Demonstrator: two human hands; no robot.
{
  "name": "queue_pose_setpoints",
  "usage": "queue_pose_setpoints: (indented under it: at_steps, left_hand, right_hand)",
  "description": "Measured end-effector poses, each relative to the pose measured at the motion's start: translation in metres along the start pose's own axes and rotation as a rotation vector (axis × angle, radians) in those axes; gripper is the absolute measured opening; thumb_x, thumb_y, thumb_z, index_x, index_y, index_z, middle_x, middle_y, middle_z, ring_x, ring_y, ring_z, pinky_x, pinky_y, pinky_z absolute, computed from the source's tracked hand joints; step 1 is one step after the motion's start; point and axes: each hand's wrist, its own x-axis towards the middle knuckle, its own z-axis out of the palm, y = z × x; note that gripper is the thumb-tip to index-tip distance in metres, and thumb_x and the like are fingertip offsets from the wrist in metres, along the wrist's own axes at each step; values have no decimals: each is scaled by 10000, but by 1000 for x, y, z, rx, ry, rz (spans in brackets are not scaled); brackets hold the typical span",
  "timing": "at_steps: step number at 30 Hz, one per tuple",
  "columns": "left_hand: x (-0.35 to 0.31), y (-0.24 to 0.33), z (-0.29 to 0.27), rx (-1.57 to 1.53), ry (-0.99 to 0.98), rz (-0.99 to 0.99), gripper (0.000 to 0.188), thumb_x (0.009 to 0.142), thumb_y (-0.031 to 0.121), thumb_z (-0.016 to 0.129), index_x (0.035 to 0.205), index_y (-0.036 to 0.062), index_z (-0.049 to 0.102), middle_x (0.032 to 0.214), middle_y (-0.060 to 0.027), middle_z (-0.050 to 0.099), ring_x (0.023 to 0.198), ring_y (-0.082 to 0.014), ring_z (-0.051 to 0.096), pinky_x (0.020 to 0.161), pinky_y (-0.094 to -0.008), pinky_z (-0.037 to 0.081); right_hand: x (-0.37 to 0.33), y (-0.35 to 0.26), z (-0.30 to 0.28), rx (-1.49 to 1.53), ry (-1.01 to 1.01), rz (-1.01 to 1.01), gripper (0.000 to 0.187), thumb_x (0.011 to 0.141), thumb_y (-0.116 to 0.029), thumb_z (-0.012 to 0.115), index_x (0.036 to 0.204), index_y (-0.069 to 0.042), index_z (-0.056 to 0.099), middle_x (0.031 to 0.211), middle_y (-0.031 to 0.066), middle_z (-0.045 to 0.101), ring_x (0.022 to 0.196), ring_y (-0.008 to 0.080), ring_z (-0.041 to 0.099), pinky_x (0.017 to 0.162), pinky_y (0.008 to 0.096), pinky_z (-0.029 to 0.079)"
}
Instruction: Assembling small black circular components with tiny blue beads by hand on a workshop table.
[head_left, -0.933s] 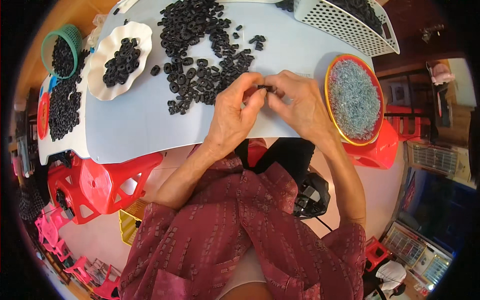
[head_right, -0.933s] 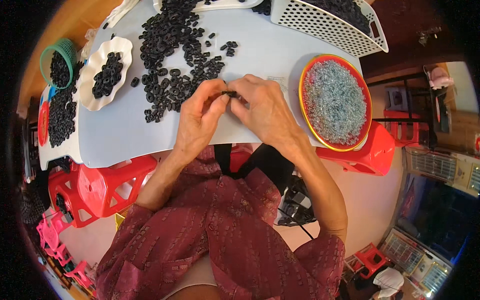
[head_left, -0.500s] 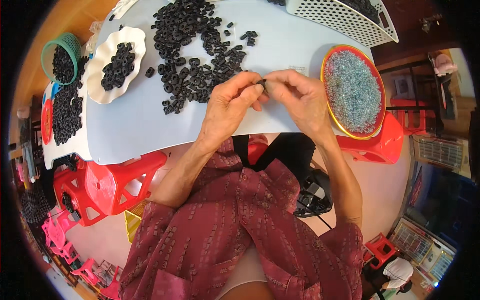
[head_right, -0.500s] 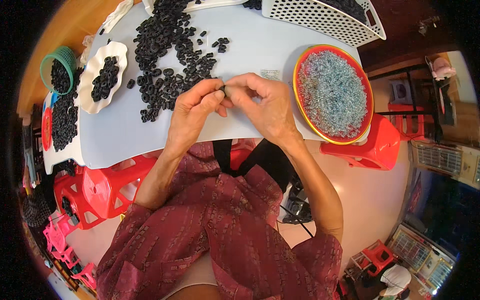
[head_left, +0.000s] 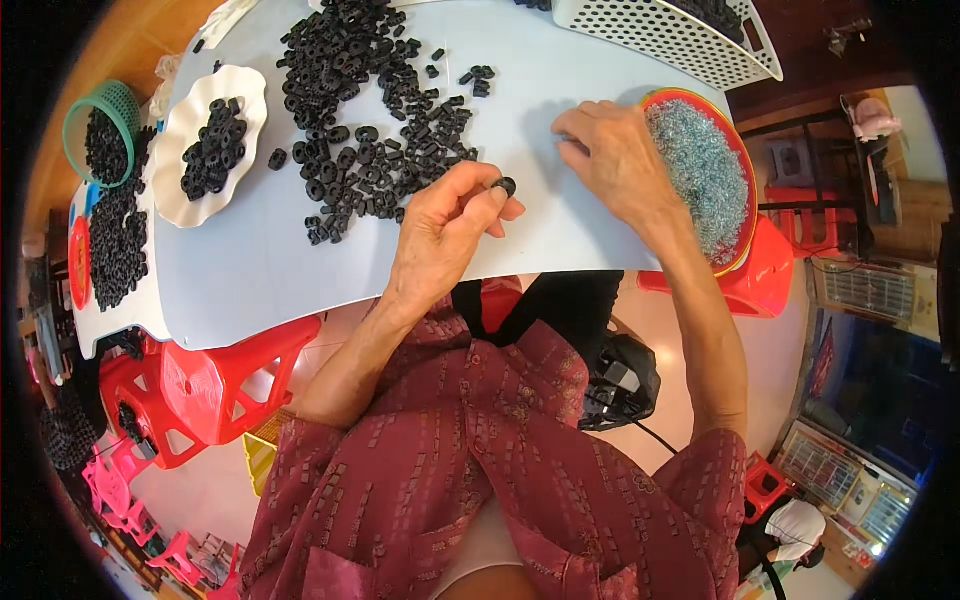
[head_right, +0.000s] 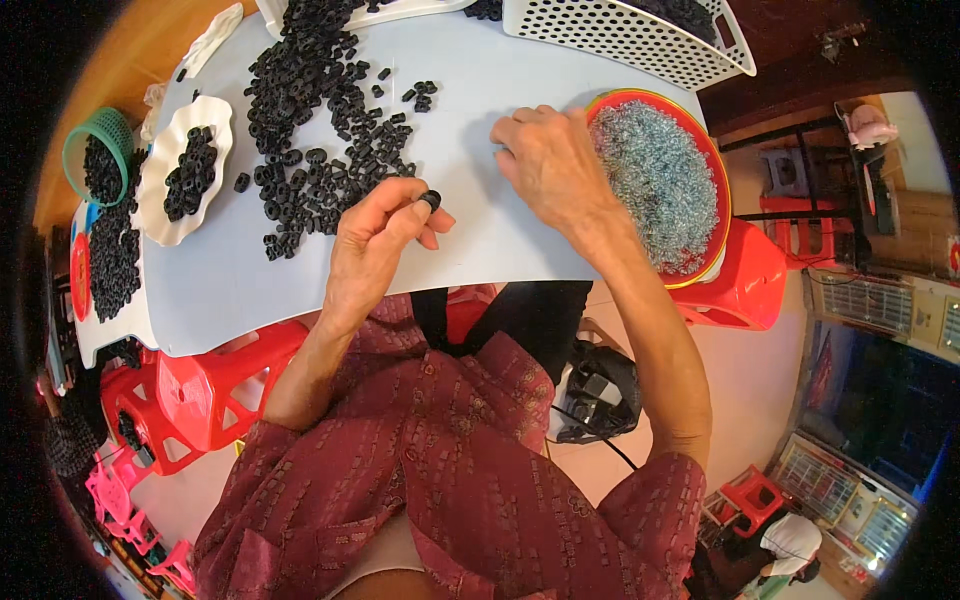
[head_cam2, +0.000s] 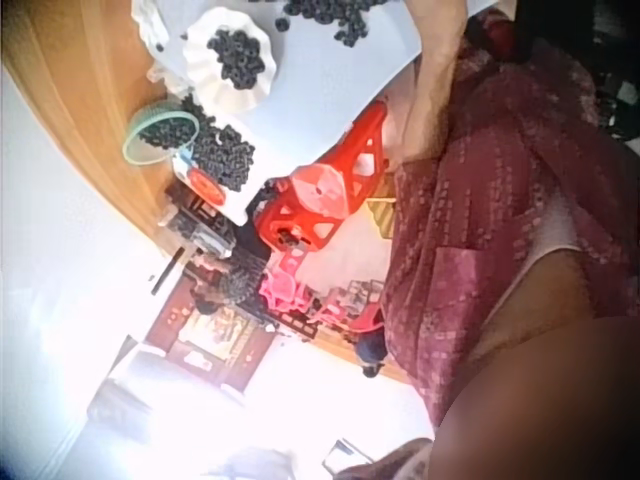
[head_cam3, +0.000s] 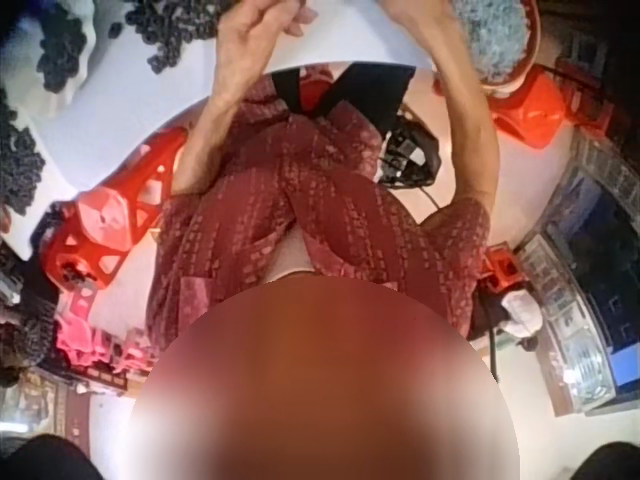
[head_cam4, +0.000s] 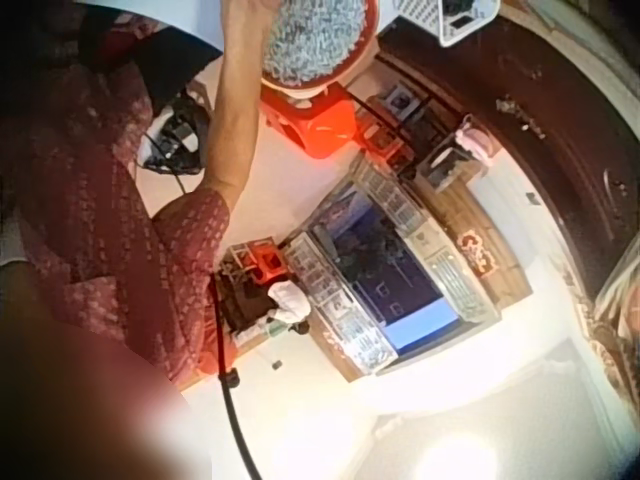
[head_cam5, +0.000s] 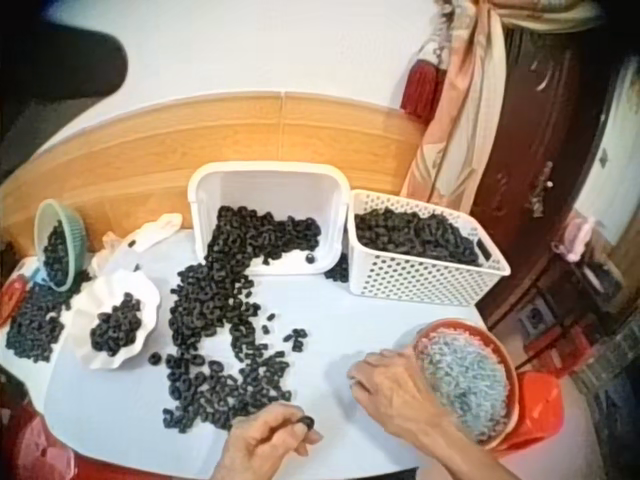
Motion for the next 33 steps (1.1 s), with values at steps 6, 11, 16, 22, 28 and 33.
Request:
queue_pose_setpoints:
  at_steps: [6, 11, 16, 22, 28, 33]
  left_hand:
    - [1, 2, 0, 42, -15, 4, 150, 901, 112, 536, 977, -13, 567, 805, -71, 657, 666, -77, 540, 637, -231, 465]
    - [1, 0, 0, 32, -12, 15, 155, 904, 118, 528, 976, -15, 565, 801, -71, 655, 665, -80, 539, 637, -232, 465]
    - [1, 1, 1, 46, -3, 8, 156, 904, 115, 526, 980, -16, 561, 795, -70, 655, 665, -80, 539, 638, -233, 465]
    - [1, 0, 1, 47, 7, 0, 167, 903, 118, 525, 990, -21, 560, 805, -78, 662, 675, -81, 544, 647, -236, 466]
    - [0, 4, 0, 25, 16, -5, 181, 905, 125, 520, 997, -26, 561, 800, -85, 661, 673, -92, 552, 664, -242, 465]
    - [0, 2, 1, -37, 24, 3, 175, 910, 109, 516, 1008, -29, 558, 794, -83, 659, 670, -99, 555, 655, -243, 464]
  right_hand:
    - [5, -8, -3, 411, 64, 364, 108, 789, -75, 595, 870, -12, 631, 744, 153, 645, 623, 325, 613, 609, 396, 487]
    - [3, -4, -6, 383, 60, 263, 118, 789, -59, 602, 892, -16, 640, 758, 136, 634, 645, 266, 607, 619, 358, 482]
    - [-1, -11, -4, 120, -55, 36, 130, 753, -33, 620, 881, -14, 630, 762, 110, 609, 700, 263, 599, 643, 367, 471]
    - [3, -19, -3, -38, -1, 39, 144, 745, -29, 623, 888, -21, 620, 768, 89, 610, 724, 229, 605, 677, 350, 475]
    - [-5, -43, -7, 846, 42, 402, 160, 798, -64, 612, 947, -17, 648, 805, 55, 659, 753, 116, 606, 721, 266, 483]
    - [-15, -64, 4, 1131, 122, 519, 133, 820, -52, 623, 943, -4, 642, 798, 19, 645, 698, 83, 583, 702, 243, 482]
